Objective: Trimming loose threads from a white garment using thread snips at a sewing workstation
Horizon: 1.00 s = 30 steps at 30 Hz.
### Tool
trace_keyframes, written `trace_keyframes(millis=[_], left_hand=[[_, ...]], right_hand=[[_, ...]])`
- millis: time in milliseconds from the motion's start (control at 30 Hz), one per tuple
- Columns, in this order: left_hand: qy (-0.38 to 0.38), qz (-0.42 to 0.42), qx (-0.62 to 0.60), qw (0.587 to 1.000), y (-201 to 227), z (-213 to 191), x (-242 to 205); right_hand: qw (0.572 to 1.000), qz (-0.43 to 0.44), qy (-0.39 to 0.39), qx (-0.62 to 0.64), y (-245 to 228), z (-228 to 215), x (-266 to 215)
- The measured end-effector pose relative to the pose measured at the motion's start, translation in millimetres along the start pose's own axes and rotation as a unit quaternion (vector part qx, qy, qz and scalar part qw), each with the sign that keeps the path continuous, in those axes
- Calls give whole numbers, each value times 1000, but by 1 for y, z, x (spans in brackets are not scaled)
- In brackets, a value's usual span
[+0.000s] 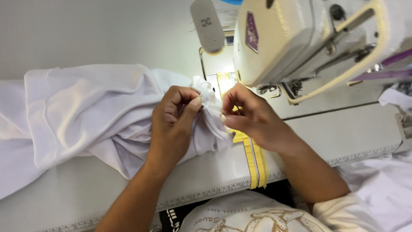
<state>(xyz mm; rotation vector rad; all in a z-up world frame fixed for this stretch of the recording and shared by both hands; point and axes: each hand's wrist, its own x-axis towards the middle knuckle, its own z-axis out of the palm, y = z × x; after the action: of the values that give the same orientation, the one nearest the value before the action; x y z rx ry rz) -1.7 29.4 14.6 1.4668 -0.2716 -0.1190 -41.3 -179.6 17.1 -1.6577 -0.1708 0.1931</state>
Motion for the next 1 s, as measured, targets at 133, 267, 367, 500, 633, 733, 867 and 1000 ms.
trace_keyframes(millis=[133,267,367,500,633,733,867,1000], left_hand=[[25,41,65,997,10,5,-5],[9,126,147,981,7,9,-5],[7,138,160,977,6,9,-5],[11,112,100,989,5,7,-4],[-1,75,62,995,2,3,-3],[-3,75,63,995,3,4,-4],[-1,81,72,994,5,6,-4],[8,99,81,992,3,7,-4]], right_hand=[[975,48,-133,172,-5,-3,-10],[940,136,-126,287,12,10,-5],[924,172,-109,325,9,10,-4],[924,173,-99,327,8,9,-2],[911,183,-103,354,5,12,1],[924,184,-93,322,5,11,1],[928,182,-78,315,5,12,1],[932,188,-64,304,6,13,1]])
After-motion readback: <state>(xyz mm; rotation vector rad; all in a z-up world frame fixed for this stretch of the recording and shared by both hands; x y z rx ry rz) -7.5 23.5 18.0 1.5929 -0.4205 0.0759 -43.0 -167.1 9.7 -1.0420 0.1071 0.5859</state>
